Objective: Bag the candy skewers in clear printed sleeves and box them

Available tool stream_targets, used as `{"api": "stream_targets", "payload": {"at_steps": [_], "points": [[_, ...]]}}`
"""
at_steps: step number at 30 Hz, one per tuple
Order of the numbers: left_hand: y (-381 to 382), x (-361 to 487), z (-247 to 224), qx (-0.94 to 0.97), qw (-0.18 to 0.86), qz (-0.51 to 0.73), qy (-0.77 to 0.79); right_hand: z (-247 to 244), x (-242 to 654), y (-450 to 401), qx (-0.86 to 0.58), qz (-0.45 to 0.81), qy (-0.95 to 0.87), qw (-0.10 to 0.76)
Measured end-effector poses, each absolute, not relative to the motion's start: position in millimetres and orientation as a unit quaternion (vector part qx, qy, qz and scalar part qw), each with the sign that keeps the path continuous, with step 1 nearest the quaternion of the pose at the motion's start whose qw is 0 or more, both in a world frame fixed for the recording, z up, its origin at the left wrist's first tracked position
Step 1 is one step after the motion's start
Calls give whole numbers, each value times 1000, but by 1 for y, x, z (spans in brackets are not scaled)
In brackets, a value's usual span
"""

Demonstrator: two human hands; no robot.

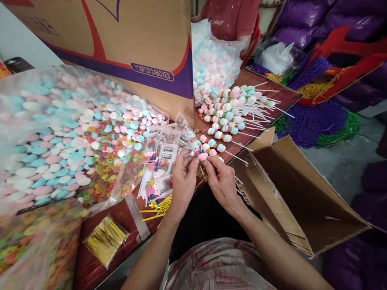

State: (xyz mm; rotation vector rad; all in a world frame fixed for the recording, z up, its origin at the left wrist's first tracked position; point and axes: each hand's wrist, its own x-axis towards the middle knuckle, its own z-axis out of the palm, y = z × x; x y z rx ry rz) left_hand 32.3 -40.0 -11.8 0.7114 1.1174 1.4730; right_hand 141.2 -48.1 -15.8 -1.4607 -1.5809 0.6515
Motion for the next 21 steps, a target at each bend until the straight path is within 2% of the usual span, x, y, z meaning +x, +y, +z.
{"api": "stream_targets", "payload": {"at_steps": [3, 6, 18, 21], "points": [[-42, 29, -21, 401, 448, 616, 509, -14, 143, -49, -578, 295, -621, 440], [-41, 23, -29, 462, 391, 594, 529, -14, 143, -51, -575, 302, -626, 432], [-37, 11, -24, 538, 386, 537, 522, -15, 151, -48, -556, 335, -650, 396], [-35, 12, -24, 562, 350, 539, 521, -16, 151, -47, -563, 324, -644, 403]]}}
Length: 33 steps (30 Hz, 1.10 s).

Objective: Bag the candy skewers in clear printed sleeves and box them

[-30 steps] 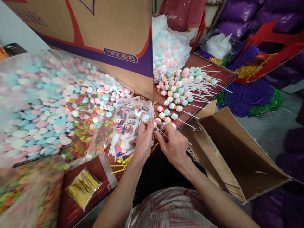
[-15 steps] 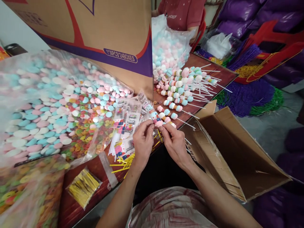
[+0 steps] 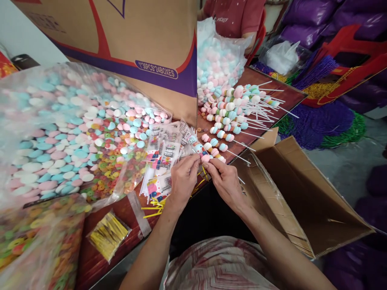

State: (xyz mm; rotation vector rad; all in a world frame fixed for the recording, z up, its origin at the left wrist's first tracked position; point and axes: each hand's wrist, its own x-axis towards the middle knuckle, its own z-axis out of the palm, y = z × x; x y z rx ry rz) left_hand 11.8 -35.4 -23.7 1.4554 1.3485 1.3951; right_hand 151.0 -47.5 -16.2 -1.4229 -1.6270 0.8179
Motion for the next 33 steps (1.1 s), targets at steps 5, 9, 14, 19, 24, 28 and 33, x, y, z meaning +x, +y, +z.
{"api": "stream_targets", "payload": {"at_steps": [5, 9, 14, 19, 24, 28, 33], "points": [[-34, 10, -27, 688, 200, 480, 506, -19, 149, -46, -573, 336, -620, 418], [-33, 7, -23, 723, 168, 457, 490, -19, 149, -46, -598, 314, -621, 398], [-34, 3, -20, 761, 169, 414, 470, -17, 150, -45, -636, 271, -622, 367], [-36, 2, -21, 766, 194, 413, 453, -14, 149, -44, -667, 176, -644, 331], [-41, 8, -25, 770, 165, 428, 443, -15, 143, -42, -657, 62, -677, 324], [-43, 13, -27, 742, 181, 458, 456, -12, 143, -42, -633, 55, -695, 337], [-40, 13, -29, 669, 240, 493, 501, 2, 150, -47, -559, 222, -721, 343]]}}
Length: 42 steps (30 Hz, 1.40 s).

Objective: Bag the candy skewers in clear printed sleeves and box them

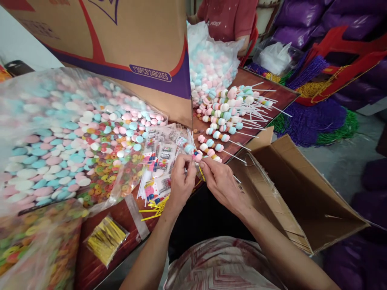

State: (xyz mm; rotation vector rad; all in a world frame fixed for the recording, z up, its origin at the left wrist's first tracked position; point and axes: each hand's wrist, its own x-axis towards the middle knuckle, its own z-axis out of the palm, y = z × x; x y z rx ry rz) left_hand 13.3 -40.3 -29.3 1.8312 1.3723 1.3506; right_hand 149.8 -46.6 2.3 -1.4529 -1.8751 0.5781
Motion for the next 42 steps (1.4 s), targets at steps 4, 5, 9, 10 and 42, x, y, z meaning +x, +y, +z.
{"api": "stream_targets", "payload": {"at_steps": [4, 5, 9, 10, 42], "points": [[-40, 12, -28, 683, 244, 479, 494, -2, 151, -51, -558, 257, -697, 370], [-41, 12, -28, 695, 229, 474, 489, -5, 150, -52, -562, 232, -704, 368], [-45, 15, -27, 742, 166, 448, 470, -17, 147, -50, -564, 98, -738, 357], [-45, 16, -27, 741, 175, 443, 474, -19, 146, -49, -567, 72, -739, 357], [-35, 8, -28, 711, 135, 444, 528, -22, 145, -47, -584, 94, -708, 387]]}}
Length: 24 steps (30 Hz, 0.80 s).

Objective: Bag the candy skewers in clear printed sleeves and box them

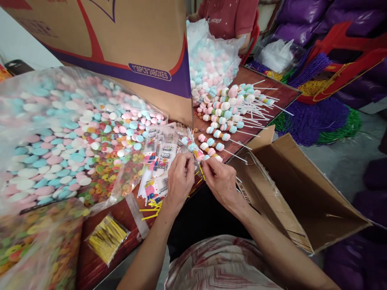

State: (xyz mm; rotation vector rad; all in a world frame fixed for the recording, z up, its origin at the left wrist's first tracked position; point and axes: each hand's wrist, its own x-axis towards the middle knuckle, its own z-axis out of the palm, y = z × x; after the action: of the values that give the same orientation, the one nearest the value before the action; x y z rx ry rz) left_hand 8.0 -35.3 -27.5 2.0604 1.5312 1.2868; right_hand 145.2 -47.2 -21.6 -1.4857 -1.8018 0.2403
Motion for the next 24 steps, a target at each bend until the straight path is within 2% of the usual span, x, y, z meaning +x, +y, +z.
{"api": "stream_targets", "payload": {"at_steps": [24], "points": [[-38, 15, -30, 681, 130, 460, 555, -24, 141, -49, -600, 155, -680, 392]]}}
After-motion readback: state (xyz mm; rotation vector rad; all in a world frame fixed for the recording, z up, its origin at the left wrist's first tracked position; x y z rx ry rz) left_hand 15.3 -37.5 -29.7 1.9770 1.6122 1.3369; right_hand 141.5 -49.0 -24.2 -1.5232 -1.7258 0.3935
